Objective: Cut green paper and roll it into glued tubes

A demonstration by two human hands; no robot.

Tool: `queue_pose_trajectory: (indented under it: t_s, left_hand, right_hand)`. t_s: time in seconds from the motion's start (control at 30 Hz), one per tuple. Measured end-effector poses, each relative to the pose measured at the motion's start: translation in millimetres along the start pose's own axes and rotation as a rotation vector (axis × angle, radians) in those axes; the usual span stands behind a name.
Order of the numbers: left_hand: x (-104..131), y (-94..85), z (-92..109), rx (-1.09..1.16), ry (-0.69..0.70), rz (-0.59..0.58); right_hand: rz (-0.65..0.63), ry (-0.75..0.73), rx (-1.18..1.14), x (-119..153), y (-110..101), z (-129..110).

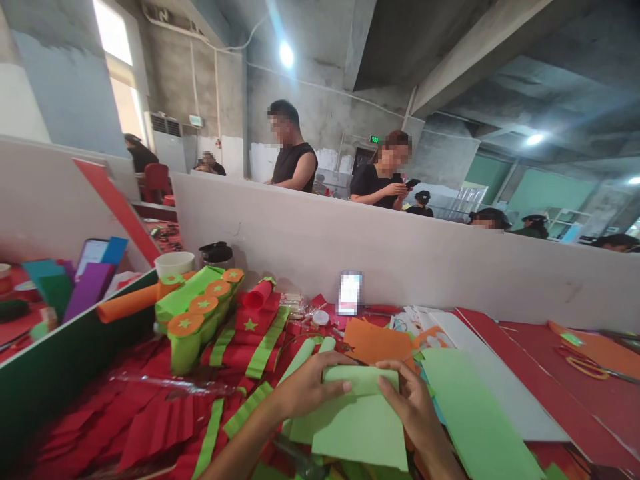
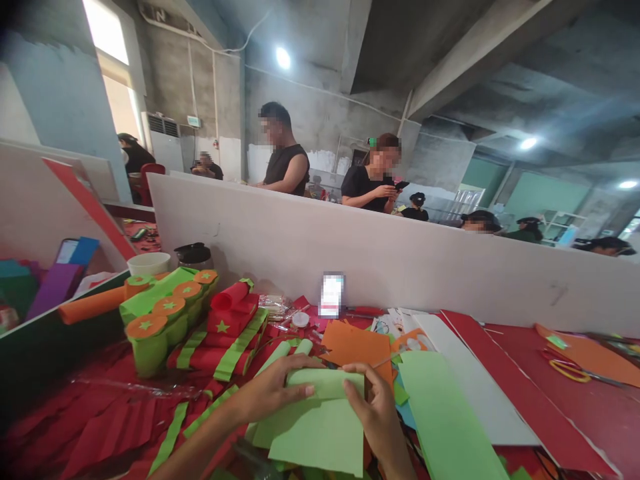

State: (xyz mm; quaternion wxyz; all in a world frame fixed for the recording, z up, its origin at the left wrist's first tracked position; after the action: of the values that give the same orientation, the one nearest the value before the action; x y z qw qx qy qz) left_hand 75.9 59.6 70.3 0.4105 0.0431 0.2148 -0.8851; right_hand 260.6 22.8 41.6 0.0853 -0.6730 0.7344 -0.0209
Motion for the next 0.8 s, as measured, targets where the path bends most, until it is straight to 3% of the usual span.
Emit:
queue_pose_trajectory:
  t_s: [0.13, 0.3, 0.5, 0.67, 0.8]
  left_hand:
    - [2, -6.2, -3, -0.071, -0.040, 0.030]
    - [1, -21.6, -3, -0.137, -0.011, 0.072]
    - [2, -43.1, -4, -0.151, 0.006, 0.130]
    - [2, -51.8, 2, -0.201, 0.008, 0.159]
    - [1, -58.6, 8, -0.251, -0.015, 0.185]
  right_hand:
    - [0.061, 0.002, 0.056, -2, 2, 7]
    - [0.044, -0.001, 0.160, -1, 14, 4]
    - [-0.170, -0.085, 0.313, -14, 37, -38]
    - [-0.394, -0.141, 0.206, -37, 53, -70]
    - [-0.459, -0.170, 0.109, -56, 55, -75]
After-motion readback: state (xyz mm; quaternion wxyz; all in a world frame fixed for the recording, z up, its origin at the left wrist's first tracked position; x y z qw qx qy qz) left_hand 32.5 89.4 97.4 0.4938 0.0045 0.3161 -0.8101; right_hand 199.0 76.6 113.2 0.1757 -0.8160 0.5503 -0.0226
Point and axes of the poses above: each hand's wrist, its own x-axis away from the middle knuckle, its own y-axis out of the palm, z = x × y, the point moved 8 cm from there along -x, towards the middle knuckle, and after that the axes turned 3 degrees about y, right-handed, at the moved point
